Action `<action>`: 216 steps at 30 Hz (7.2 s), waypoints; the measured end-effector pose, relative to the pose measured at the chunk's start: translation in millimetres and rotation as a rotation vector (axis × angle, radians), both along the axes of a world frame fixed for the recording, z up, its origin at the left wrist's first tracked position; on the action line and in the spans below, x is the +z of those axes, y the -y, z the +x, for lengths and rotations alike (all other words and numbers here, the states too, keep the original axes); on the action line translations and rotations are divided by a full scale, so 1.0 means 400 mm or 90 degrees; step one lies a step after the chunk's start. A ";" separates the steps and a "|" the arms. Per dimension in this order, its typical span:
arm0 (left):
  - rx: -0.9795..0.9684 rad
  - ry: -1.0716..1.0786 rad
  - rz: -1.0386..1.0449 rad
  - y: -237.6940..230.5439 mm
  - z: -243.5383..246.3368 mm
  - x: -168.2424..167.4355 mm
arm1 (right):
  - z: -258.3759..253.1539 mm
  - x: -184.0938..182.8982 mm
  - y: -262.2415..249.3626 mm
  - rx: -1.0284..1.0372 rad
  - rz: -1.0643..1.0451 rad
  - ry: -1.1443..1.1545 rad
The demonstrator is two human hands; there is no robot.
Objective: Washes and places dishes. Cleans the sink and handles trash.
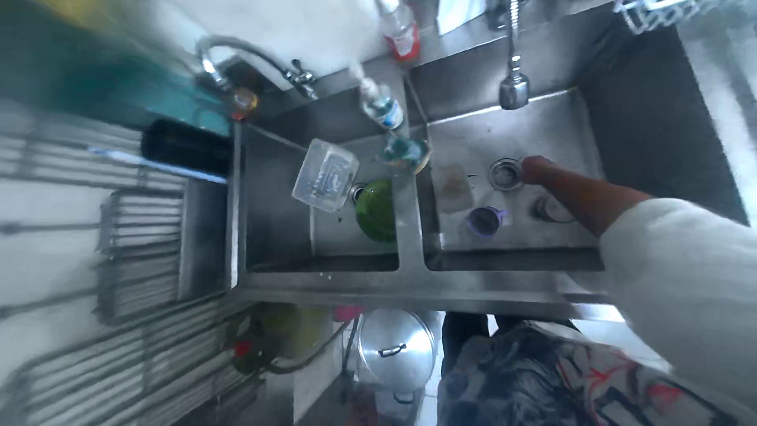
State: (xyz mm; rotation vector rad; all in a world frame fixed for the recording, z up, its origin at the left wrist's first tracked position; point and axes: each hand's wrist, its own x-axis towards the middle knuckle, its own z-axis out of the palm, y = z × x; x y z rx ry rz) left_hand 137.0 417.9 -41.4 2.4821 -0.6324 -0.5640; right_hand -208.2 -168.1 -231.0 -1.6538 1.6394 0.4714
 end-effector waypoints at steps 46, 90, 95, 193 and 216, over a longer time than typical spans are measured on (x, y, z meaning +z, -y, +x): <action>0.025 -0.408 0.043 1.136 0.780 -0.020 | 1.342 0.656 0.399 0.196 -0.427 0.134; -0.175 -0.251 0.072 1.155 0.810 0.096 | 1.117 0.521 0.098 -0.055 -0.138 0.175; -0.167 -0.200 0.120 1.118 0.896 0.118 | 1.217 0.561 0.061 -0.022 0.035 0.127; -0.183 0.146 -0.014 1.159 0.904 0.056 | 1.232 0.449 0.012 -0.075 -0.145 0.340; 0.026 -0.477 0.263 1.017 0.886 -0.096 | 1.359 0.510 0.120 -0.043 0.126 0.131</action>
